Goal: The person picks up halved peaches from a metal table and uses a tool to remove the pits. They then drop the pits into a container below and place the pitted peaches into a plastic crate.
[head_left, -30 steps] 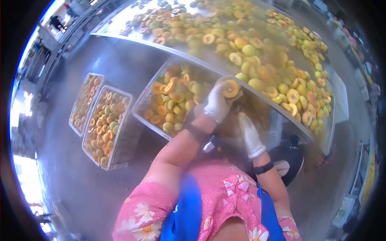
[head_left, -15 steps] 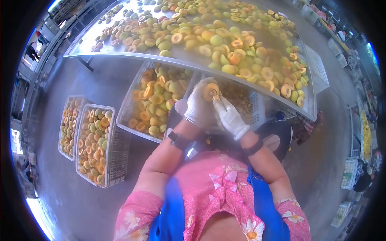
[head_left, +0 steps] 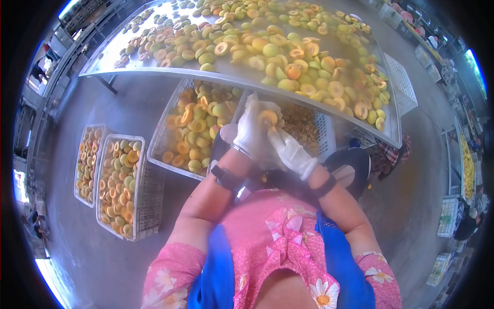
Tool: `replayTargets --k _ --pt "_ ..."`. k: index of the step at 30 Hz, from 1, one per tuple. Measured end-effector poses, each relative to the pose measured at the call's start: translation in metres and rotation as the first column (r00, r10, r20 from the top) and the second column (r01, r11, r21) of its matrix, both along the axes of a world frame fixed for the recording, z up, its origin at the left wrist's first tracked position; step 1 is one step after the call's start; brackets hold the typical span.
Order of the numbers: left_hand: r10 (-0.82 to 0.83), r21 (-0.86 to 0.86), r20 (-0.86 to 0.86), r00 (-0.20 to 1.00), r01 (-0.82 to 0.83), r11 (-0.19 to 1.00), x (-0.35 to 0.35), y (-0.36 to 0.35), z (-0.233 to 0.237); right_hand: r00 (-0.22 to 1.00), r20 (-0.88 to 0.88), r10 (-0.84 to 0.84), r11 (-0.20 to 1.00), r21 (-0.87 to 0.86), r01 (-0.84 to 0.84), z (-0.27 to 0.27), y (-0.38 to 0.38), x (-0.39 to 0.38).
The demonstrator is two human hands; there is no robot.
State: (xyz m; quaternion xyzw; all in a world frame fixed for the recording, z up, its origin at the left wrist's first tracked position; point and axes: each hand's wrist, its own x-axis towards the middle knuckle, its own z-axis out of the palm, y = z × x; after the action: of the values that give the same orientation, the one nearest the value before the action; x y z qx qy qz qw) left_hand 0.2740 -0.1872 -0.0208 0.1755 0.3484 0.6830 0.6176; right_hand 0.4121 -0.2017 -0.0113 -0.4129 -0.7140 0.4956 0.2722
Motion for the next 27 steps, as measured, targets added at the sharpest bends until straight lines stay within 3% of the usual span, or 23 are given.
replayTargets --k 2,4,5,7,9,11,12,13,14,15,16,17,19,21,22,23,24,25,27 --pt "-0.037 -0.027 0.036 0.999 0.038 0.999 -0.001 -0.001 -0.003 1.0 0.003 0.001 0.999 -0.051 -0.001 -0.002 -0.003 0.002" --pt "0.011 0.042 -0.196 0.981 -0.003 0.999 0.001 -0.004 -0.004 1.0 0.004 0.001 0.995 -0.099 0.0 -0.001 -0.005 0.002" --pt "0.012 0.039 -0.194 0.981 -0.005 0.999 0.002 -0.005 -0.004 0.996 -0.09 -0.001 0.987 -0.158 -0.013 0.0 -0.007 0.002" --pt "0.063 -0.001 -0.439 0.896 -0.071 0.997 0.005 -0.01 0.005 0.983 -0.182 -0.009 0.976 -0.217 -0.031 -0.001 -0.006 0.004" --pt "0.024 -0.015 -0.389 0.921 -0.033 0.999 0.001 -0.008 0.006 0.964 -0.261 0.059 0.878 -0.446 -0.174 -0.005 0.002 0.012" --pt "-0.117 -0.067 -0.037 0.992 0.115 0.991 -0.001 -0.006 0.009 0.976 -0.211 0.057 0.835 -0.526 -0.162 -0.008 0.004 0.012" --pt "-0.082 -0.084 -0.027 0.996 0.08 0.993 0.0 -0.003 0.0 0.974 -0.22 0.054 0.969 -0.226 -0.105 -0.028 0.006 0.007" --pt "-0.082 -0.082 -0.026 0.996 0.079 0.993 0.002 -0.002 -0.005 0.972 -0.23 0.055 0.994 0.1 -0.033 -0.046 0.007 0.0" --pt "-0.023 -0.053 -0.196 0.98 0.013 0.999 0.003 -0.002 -0.009 0.959 -0.284 -0.02 0.951 0.289 0.105 -0.055 0.004 -0.011" --pt "0.04 -0.013 -0.357 0.933 -0.048 0.999 0.005 -0.002 -0.01 0.959 -0.284 -0.02 0.952 0.288 0.105 -0.044 -0.001 -0.009" --pt "0.057 -0.015 -0.4 0.915 -0.068 0.998 0.007 -0.003 -0.006 0.966 -0.251 -0.062 0.998 -0.044 0.052 -0.021 -0.008 -0.006" --pt "0.058 -0.015 -0.4 0.915 -0.069 0.997 0.006 -0.004 -0.001 0.974 -0.207 -0.09 0.928 -0.373 0.007 -0.009 -0.011 -0.003" --pt "-0.065 -0.071 -0.17 0.983 0.054 0.996 0.005 -0.005 0.006 0.954 -0.294 -0.054 0.912 -0.403 -0.072 0.002 -0.007 0.002" --pt "-0.066 -0.076 -0.145 0.987 0.055 0.996 0.005 -0.005 0.006 0.998 -0.039 0.049 0.785 -0.616 -0.062 0.032 -0.006 0.008" --pt "-0.067 -0.082 -0.117 0.991 0.058 0.995 0.006 -0.006 0.006 0.998 -0.039 0.047 0.785 -0.616 -0.061 0.025 -0.01 0.004" --pt "-0.067 -0.082 -0.116 0.991 0.058 0.995 0.01 -0.007 0.007 0.991 -0.111 -0.069 0.892 -0.451 0.012 0.011 -0.017 -0.004" --pt "0.048 -0.029 -0.39 0.92 -0.065 0.997 0.016 -0.009 0.008 0.965 -0.201 -0.166 0.955 -0.275 0.107 0.001 -0.021 -0.008" --pt "0.166 0.056 -0.625 0.763 -0.169 0.984 0.019 -0.01 0.009 0.966 -0.198 -0.164 0.956 -0.275 0.105 -0.003 -0.02 -0.007" --pt "0.2 0.117 -0.637 0.744 -0.163 0.98 0.017 -0.006 0.011 0.926 -0.354 -0.129 0.893 -0.449 -0.047 -0.008 -0.014 -0.002"
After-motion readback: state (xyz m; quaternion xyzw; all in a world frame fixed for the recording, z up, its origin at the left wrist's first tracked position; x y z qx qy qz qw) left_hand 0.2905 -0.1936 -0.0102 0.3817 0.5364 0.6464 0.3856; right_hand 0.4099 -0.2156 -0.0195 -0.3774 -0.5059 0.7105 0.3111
